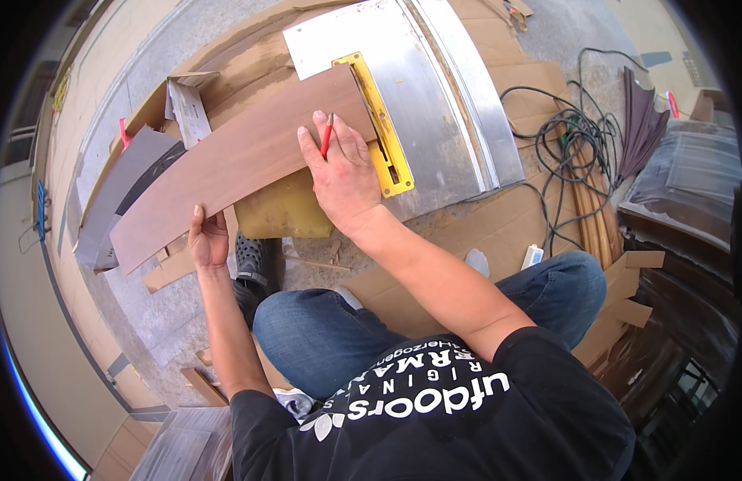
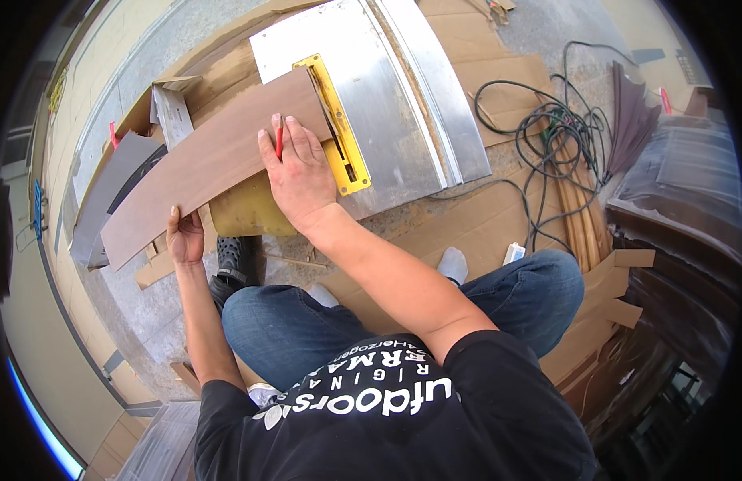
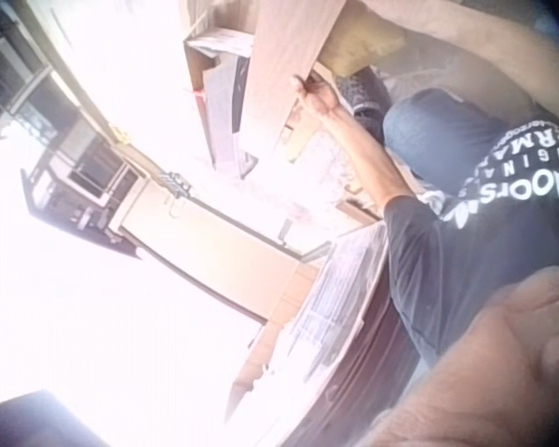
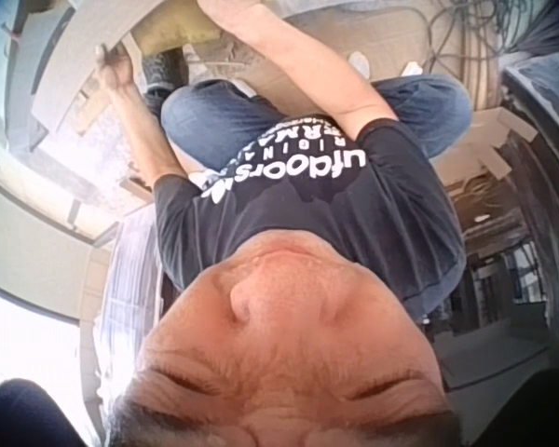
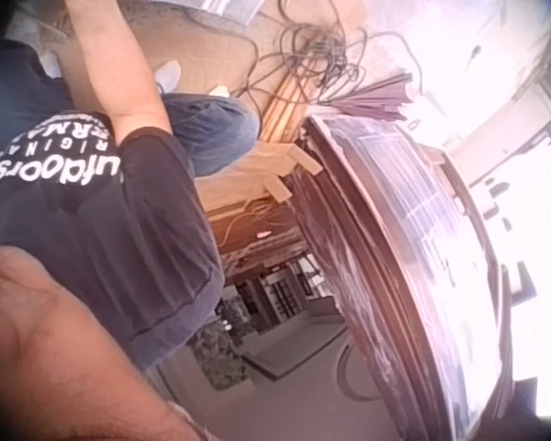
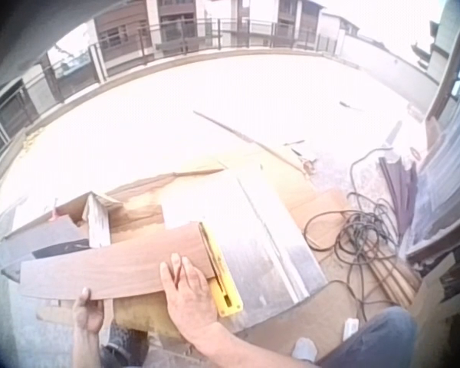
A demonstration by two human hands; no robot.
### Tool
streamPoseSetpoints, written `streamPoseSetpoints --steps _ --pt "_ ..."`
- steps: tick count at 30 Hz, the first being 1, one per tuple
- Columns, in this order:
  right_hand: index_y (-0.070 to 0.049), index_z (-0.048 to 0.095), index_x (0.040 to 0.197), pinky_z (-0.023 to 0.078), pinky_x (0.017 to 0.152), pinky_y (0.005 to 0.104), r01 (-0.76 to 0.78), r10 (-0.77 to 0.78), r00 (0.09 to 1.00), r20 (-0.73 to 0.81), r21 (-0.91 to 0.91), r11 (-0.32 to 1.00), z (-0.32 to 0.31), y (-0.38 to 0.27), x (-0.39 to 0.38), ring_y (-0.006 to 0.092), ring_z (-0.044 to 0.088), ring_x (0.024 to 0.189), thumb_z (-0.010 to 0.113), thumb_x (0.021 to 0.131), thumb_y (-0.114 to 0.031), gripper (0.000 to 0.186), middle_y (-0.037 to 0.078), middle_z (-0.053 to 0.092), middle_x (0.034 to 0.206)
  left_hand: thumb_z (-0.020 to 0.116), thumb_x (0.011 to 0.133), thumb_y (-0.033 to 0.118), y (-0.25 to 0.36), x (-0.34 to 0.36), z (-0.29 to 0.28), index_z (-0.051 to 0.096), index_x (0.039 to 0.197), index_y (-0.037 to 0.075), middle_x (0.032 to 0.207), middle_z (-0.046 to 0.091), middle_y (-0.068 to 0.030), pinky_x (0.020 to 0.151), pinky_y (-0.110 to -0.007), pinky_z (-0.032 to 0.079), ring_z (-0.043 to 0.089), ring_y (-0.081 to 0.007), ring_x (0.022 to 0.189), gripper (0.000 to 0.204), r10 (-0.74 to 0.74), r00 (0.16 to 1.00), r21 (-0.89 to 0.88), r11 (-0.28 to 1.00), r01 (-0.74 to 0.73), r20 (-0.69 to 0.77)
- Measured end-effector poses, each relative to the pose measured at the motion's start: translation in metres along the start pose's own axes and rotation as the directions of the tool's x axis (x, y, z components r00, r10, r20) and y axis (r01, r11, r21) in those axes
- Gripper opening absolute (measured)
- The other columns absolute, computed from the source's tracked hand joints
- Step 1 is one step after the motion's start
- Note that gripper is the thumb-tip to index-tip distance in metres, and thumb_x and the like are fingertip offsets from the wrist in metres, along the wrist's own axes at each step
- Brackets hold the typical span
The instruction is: The person measures and cuts a laminate floor plank using a saw, then fits it into place on the subfloor, securing it with a hammer and marking the next piece for installation.
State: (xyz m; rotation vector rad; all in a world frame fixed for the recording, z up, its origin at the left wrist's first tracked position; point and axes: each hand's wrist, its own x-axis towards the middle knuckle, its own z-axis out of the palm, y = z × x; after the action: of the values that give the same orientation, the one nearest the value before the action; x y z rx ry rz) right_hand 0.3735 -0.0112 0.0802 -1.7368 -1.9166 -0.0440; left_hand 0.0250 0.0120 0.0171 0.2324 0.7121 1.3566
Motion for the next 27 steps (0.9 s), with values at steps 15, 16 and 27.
streamPoseSetpoints --steps 15,16,27 --pt "-0.009 0.062 0.141 0.04 0.117 0.0461 0.003 -0.003 1.0 0.007 0.008 1.0 -0.006 -0.001 -0.009 0.0357 0.048 0.138 0.06 0.091 -0.01 0.051 0.018 0.053 0.152 0.063 0.104 0.007 0.0 -0.011 -0.009 0.063 0.131 -0.001 0.131 0.07 -0.012 0.11 -0.04 0.057 0.067 -0.025 0.124 0.028 -0.01 1.0 0.03 1.0 0.01 -0.002" --pt "-0.009 0.062 0.141 0.04 0.117 0.0461 0.003 -0.003 1.0 0.006 0.014 1.0 -0.007 -0.001 -0.009 0.0358 0.048 0.138 0.06 0.091 -0.01 0.05 0.018 0.053 0.152 0.061 0.104 0.007 -0.001 -0.012 -0.008 0.065 0.129 -0.002 0.131 0.071 -0.0128 0.11 -0.04 0.058 0.067 -0.0257 0.123 0.026 -0.013 1.0 0.01 1.0 0.012 0.004" --pt "-0.008 0.062 0.14 0.041 0.115 0.0459 0.007 -0.007 1.0 0.008 0.029 1.0 -0.013 -0.003 -0.016 0.0363 0.049 0.137 0.059 0.092 -0.01 0.048 0.018 0.053 0.152 0.064 0.103 0.008 -0.002 -0.022 -0.007 0.063 0.131 0.0 0.132 0.07 -0.0123 0.11 -0.04 0.058 0.067 -0.0253 0.124 0.029 0.001 0.999 0.037 0.999 0.0 -0.036"
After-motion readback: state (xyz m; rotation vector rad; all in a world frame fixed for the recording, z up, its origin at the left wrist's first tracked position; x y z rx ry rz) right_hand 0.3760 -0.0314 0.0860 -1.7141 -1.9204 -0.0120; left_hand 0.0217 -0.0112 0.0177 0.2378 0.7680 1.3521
